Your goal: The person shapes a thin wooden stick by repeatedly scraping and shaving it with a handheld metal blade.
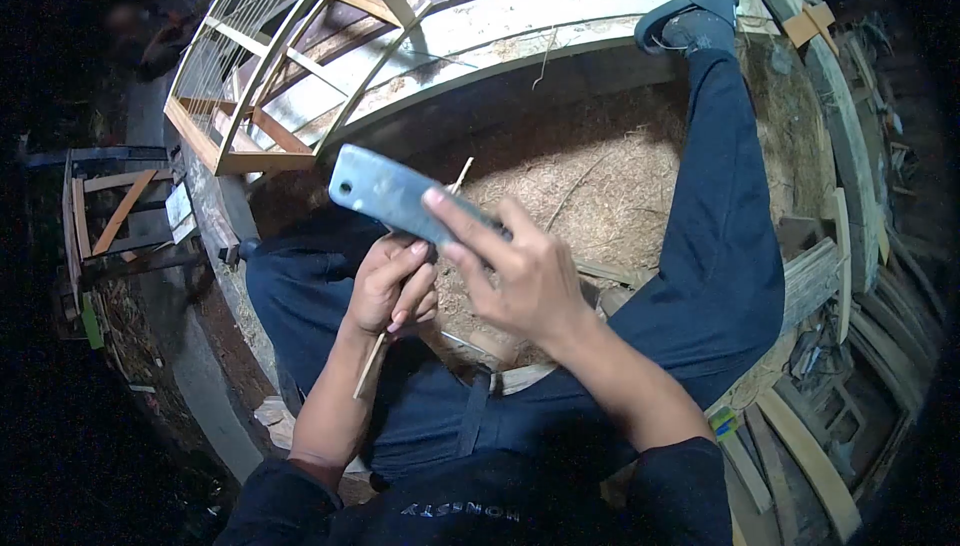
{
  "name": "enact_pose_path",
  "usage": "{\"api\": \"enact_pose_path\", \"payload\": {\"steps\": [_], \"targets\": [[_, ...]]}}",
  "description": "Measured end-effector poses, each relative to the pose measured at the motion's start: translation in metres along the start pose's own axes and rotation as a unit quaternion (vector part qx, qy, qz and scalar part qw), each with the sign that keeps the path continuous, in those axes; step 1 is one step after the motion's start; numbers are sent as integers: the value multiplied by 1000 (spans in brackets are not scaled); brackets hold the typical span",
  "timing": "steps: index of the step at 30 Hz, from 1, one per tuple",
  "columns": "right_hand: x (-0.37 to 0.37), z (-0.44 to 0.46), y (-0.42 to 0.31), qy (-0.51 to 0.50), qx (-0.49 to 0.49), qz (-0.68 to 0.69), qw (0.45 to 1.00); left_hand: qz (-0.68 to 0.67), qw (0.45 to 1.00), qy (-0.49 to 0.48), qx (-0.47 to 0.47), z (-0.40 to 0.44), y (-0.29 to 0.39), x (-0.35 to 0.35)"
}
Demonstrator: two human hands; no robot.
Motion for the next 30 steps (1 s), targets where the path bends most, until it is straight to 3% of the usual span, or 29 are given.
{"api": "enact_pose_path", "payload": {"steps": [4, 8, 12, 16, 18, 20, 24, 28, 30], "targets": [[9, 6, 11, 10, -31, 5, 999, -4, 1000, 20, -3, 1, 5, -7], [4, 1, -5, 3, 16, -5, 1000, -23, 1000, -12, -15, -3, 0, -3], [10, 5, 13, 23, -30, -18, 999, -12, 1000, 27, -4, 1, 7, -10], [1, -1, -4, 7, 26, -17, 999, 11, 1000, 20, 1, -4, 0, -3], [8, 4, 8, 29, 12, -16, 999, 19, 999, 44, -9, -3, 2, -7], [20, 8, 24, 63, -35, -35, 997, 15, 1000, 5, -11, -1, 4, -14], [1, -1, -2, 12, 33, -11, 999, 9, 1000, 11, -2, -3, 0, -6], [16, 8, 14, 77, 26, -33, 996, 17, 1000, 6, -4, -1, 1, -8], [8, 2, 4, 23, 21, -42, 999, 68, 997, 9, 18, -3, -1, -3]]}}
Point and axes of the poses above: each hand's wrist, its own z-axis towards the middle knuckle, its own x-axis out of the back of the hand, y = z × x, the point moved 8 cm from there along z, towards the middle knuckle, and after that the axes turned 11 degrees about -y, right-handed, at the moved point
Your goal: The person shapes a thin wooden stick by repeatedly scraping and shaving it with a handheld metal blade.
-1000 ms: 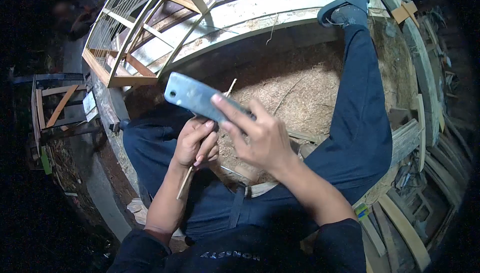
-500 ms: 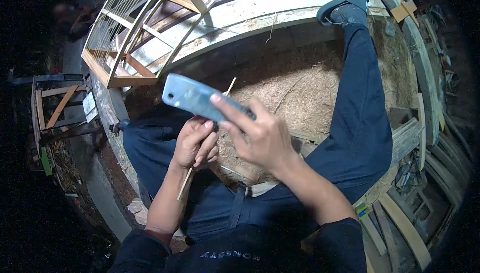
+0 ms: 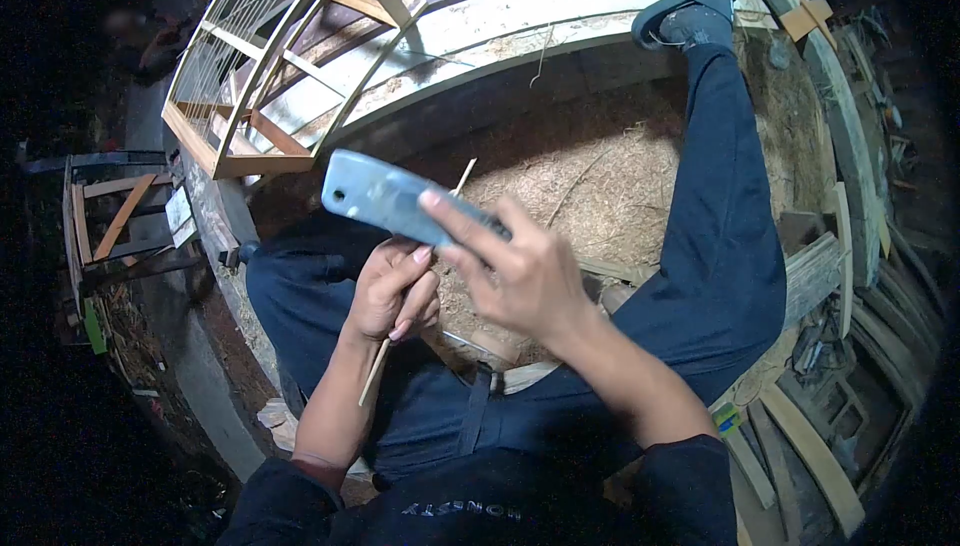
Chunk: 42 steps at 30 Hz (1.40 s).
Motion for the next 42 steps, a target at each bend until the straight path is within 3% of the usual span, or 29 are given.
{"api": "enact_pose_path", "payload": {"steps": [13, 16, 18, 20, 24, 26, 28, 30, 32, 35, 38, 42], "targets": [[1, 2, 10, 9, -11, 24, 1000, -69, 997, 1, -30, 1, 6, -6], [-5, -2, -1, -14, 15, 40, 999, -64, 998, -8, -6, 1, 0, -3], [-6, -3, 10, -14, -37, 27, 999, 56, 998, 3, -4, 2, 7, -3], [2, 2, 13, 32, -30, 55, 998, 21, 1000, 15, -14, 1, 3, 1], [-6, -2, -9, -33, 6, 60, 998, 1, 999, 37, -22, 2, 5, 0], [-2, 0, 7, -15, -48, 48, 998, 8, 1000, 25, -16, 3, 9, -2], [4, 2, 11, 24, -37, 45, 998, 2, 999, 41, -14, 1, 6, 1], [-7, -2, -4, -32, -6, 41, 999, 29, 999, 26, -6, 1, 2, 4], [-9, -3, -8, -27, 19, 26, 999, 36, 998, 29, -30, -1, 7, 2], [3, 5, 17, 13, -56, 34, 998, 42, 998, 47, -17, 0, 12, -3], [-7, -2, -3, -46, -30, 55, 997, 87, 996, 31, 16, 0, 4, 0], [2, 3, 15, 9, -47, 60, 997, 15, 998, 49, -23, 0, 7, -1]]}}
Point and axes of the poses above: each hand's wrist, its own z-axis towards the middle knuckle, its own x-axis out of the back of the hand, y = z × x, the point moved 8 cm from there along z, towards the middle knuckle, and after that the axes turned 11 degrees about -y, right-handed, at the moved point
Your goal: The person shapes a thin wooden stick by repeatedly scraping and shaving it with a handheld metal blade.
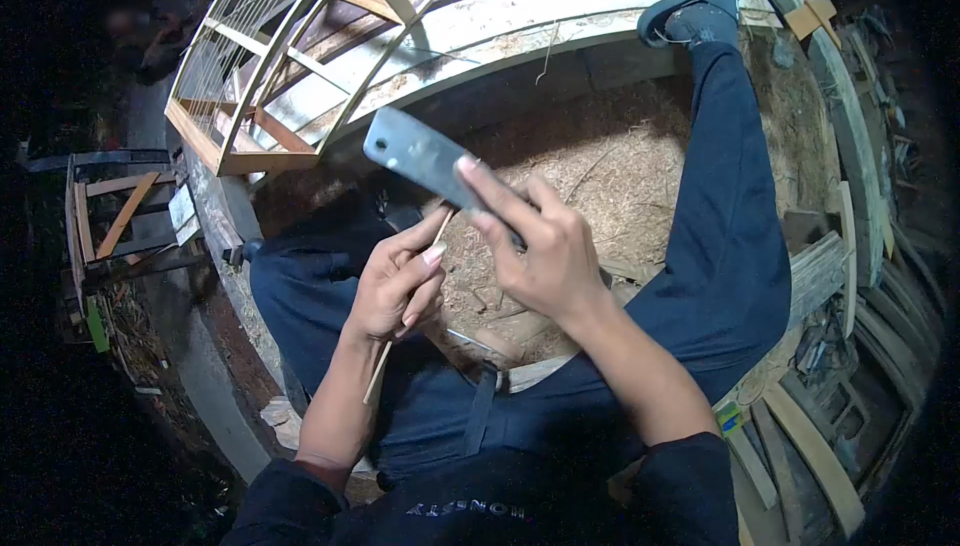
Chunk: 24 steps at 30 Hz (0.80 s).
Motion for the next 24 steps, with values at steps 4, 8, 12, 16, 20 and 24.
{"api": "enact_pose_path", "payload": {"steps": [4, 8, 12, 16, 20, 24], "targets": [[-12, -8, -19, -63, 24, -9, 998, 11, 999, -27, 16, -1, -5, 4], [0, 0, 3, 3, -1, -12, 1000, 15, 1000, -2, -4, 0, -1, 3], [-10, -7, -21, -58, 30, -12, 998, -2, 999, -41, 12, -2, -4, 4], [1, 1, -1, 8, 10, -20, 1000, -1, 1000, -5, 13, 0, -1, 0], [-12, -10, -21, -60, 34, -26, 997, -19, 999, -33, -8, -1, -3, 3], [0, 1, 6, 4, -9, -18, 1000, -32, 999, 4, 5, 0, -1, 0]]}}
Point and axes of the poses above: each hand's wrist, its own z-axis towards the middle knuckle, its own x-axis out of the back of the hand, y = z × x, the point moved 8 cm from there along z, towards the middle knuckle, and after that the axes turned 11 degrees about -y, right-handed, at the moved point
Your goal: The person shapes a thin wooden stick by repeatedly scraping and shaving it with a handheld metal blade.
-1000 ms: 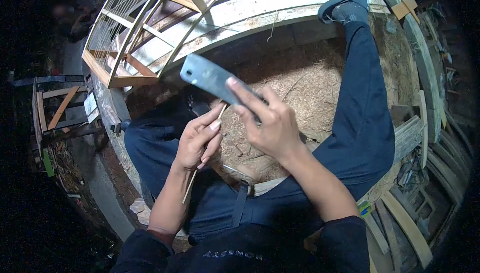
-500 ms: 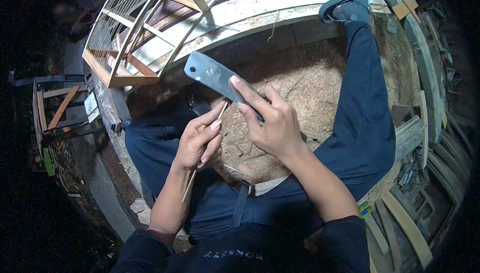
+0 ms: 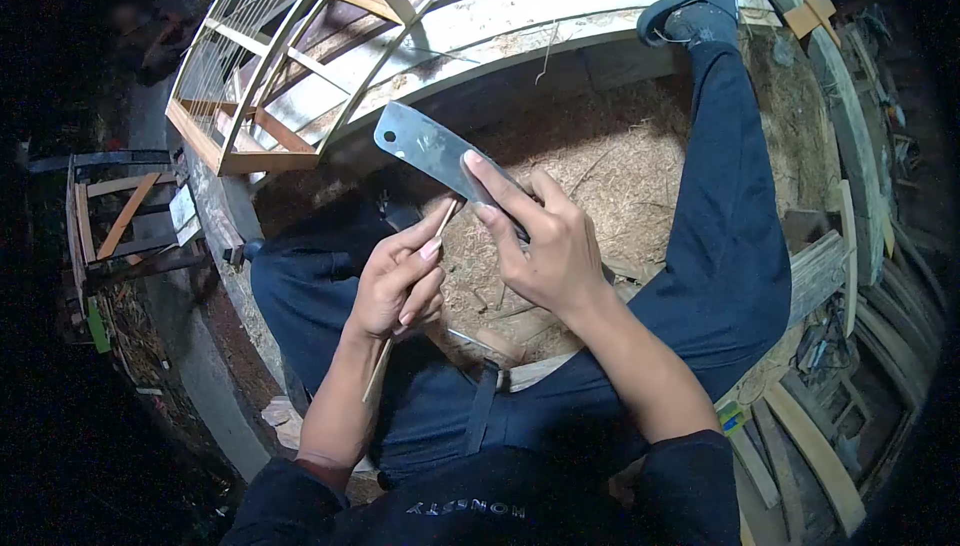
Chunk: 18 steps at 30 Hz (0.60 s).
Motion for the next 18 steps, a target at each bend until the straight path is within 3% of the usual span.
{"api": "enact_pose_path", "payload": {"steps": [5, 8, 9, 12, 18], "targets": [[-11, -11, -24, -59, 36, 28, 997, -4, 999, -35, 2, 1, -3, 3], [2, 1, -4, -6, -8, 10, 1000, 1, 1000, -30, 3, -1, -3, 4], [3, 0, -8, 5, 16, 2, 1000, -9, 999, -33, -2, -1, -4, 3], [-10, -11, -25, -37, 51, 17, 998, -29, 998, -49, -7, 0, -6, 5], [-4, -8, -18, -19, 30, 2, 999, -32, 998, -55, -14, -1, -1, -1]]}}
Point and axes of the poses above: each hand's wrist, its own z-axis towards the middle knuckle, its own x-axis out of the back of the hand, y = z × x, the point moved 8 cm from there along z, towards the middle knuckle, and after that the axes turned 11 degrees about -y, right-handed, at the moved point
